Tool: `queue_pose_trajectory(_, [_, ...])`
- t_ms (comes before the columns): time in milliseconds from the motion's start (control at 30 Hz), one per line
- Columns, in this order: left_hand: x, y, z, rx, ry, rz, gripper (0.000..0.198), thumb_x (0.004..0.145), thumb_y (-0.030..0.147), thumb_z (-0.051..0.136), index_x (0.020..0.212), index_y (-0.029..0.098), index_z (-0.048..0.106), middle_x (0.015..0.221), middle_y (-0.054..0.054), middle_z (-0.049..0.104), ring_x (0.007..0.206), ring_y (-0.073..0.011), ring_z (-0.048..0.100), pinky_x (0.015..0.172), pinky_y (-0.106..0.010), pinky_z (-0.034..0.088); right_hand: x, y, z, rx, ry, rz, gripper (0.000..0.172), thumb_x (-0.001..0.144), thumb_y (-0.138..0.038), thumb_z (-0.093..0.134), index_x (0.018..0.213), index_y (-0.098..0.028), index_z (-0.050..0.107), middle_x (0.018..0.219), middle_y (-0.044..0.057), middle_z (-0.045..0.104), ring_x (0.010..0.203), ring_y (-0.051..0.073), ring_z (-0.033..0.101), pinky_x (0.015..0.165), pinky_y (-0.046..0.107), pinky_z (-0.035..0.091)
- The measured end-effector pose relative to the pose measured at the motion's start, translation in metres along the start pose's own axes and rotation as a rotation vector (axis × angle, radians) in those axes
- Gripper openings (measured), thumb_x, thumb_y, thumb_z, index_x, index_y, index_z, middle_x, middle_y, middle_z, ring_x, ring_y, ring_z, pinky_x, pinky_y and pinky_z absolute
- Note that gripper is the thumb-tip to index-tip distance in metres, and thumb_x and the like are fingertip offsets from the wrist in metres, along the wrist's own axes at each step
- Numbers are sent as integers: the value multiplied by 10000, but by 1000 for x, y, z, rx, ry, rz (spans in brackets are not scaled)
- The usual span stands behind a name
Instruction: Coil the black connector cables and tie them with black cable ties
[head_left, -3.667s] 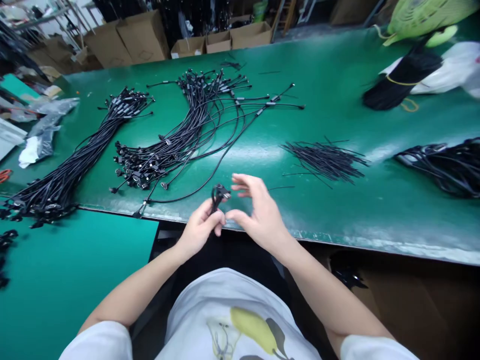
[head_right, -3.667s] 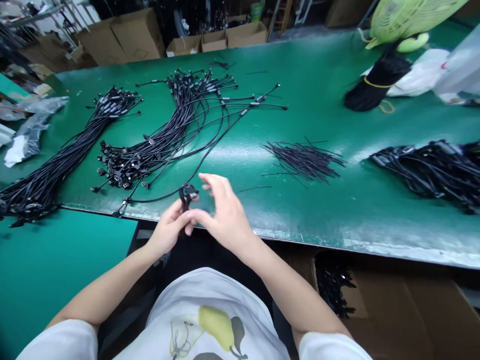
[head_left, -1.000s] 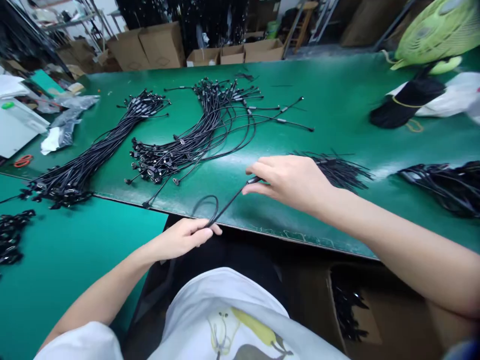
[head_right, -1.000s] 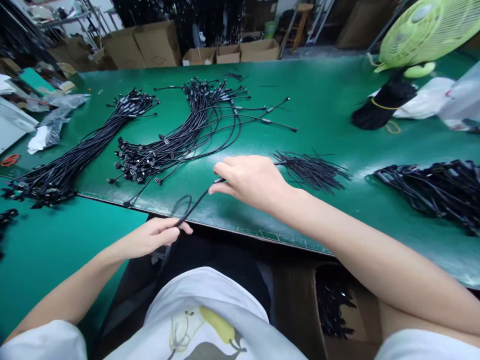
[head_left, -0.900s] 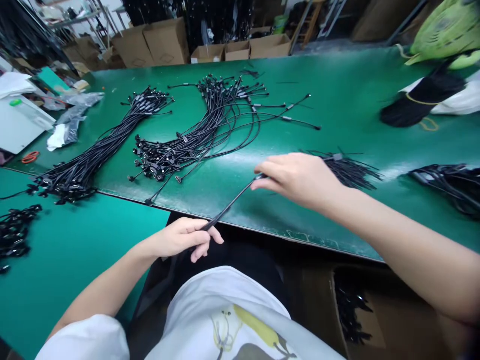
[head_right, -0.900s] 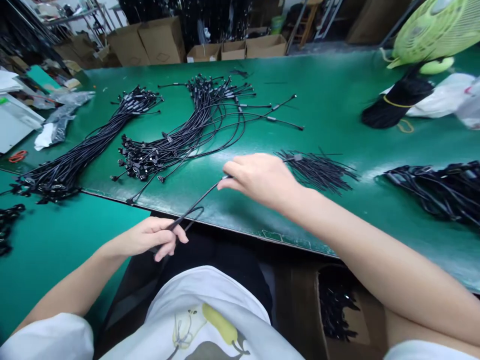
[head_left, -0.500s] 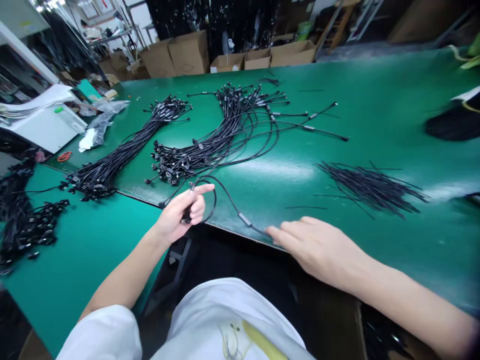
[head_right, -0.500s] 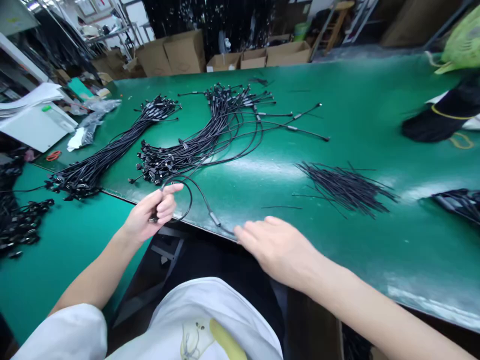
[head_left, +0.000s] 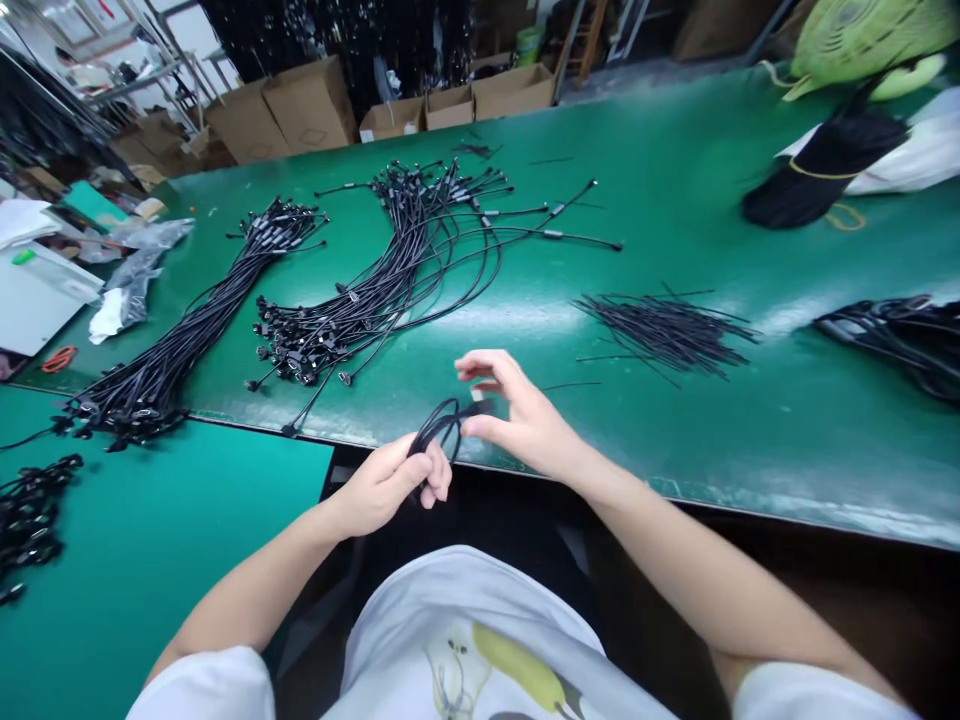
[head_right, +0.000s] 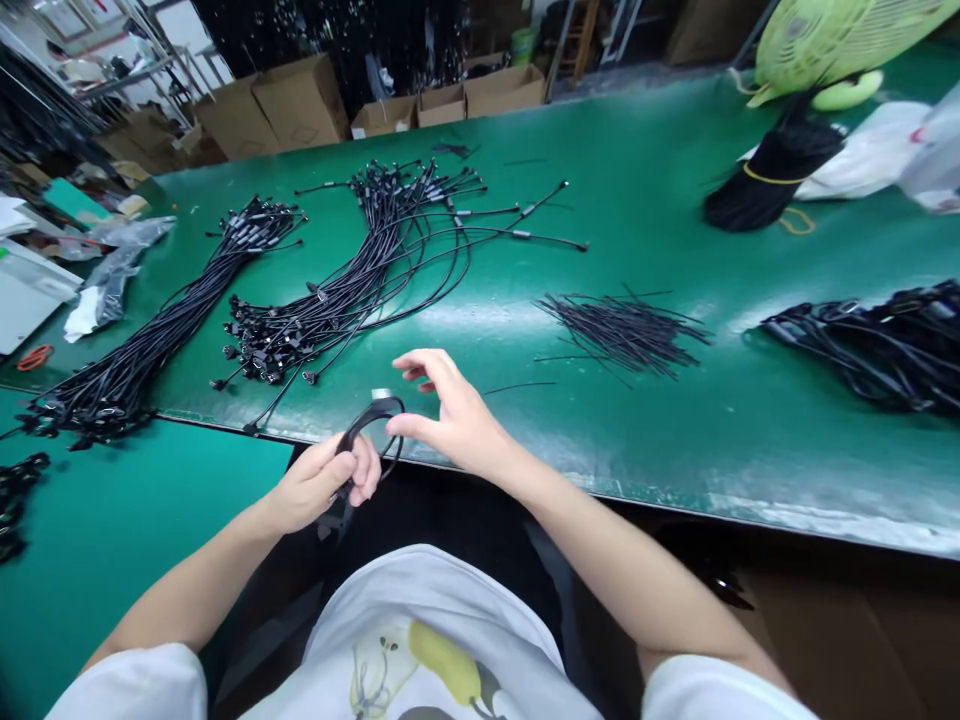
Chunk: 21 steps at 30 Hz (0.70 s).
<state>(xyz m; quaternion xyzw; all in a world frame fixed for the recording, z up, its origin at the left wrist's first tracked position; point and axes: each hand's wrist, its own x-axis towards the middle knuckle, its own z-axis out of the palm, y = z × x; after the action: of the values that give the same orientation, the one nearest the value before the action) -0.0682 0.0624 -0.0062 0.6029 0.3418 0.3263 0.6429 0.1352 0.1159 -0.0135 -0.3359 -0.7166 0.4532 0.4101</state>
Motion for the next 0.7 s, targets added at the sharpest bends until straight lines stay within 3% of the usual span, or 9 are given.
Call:
queue_pose_trajectory(67, [5,-5,1,-216,1,21,332,949,438,467,770,164,526,714,-21,571,606,-122,524,652,-281,419,-2,10,15,295,55,160,340,804,-502,678,914,-193,587,760,-10,566,700,116,534,668,243,433])
queue_pose_trajectory(167, [11,-15,7,-400,113,-22,377,917,506,506,751,168,522,645,-4,536,703,-158,575,792,-329,436,-3,15,33,696,141,389,359,840,-503,632,725,-176,536,522,-90,302,444,47,261,442,183,262])
queue_pose_trajectory(267, [11,-27,16,-438,224,-74,373,903,544,515,839,176,533,564,56,443,644,-139,559,871,-366,427,-1,10,39,968,190,500,376,761,-478,726,683,-163,537,513,-110,209,435,30,110,378,176,122])
queue_pose_trajectory(367, [8,-36,22,-341,252,-114,341,895,517,551,905,177,523,572,80,405,562,-102,487,781,-335,440,-2,4,41,1085,188,532,366,731,-447,763,674,-160,543,528,-95,264,448,31,180,393,161,220])
queue_pose_trajectory(467, [4,-39,19,-253,250,-152,346,867,493,608,933,156,559,599,64,436,572,-105,479,712,-312,434,-10,-1,44,1046,210,511,344,753,-444,752,703,-174,544,581,-63,383,538,58,380,537,177,400])
queue_pose_trajectory(600, [2,-33,11,-456,250,-121,347,828,490,663,769,152,605,527,87,375,495,-72,427,881,-362,448,-17,-3,47,1012,254,478,348,751,-457,756,759,-194,528,753,-29,515,759,96,548,714,209,477])
queue_pose_trajectory(700, [1,-33,13,-615,314,-159,347,796,499,698,774,159,629,626,41,525,613,-91,542,938,-357,448,-18,-1,50,1055,304,491,387,749,-515,737,762,-200,512,743,-34,503,683,87,532,629,206,479])
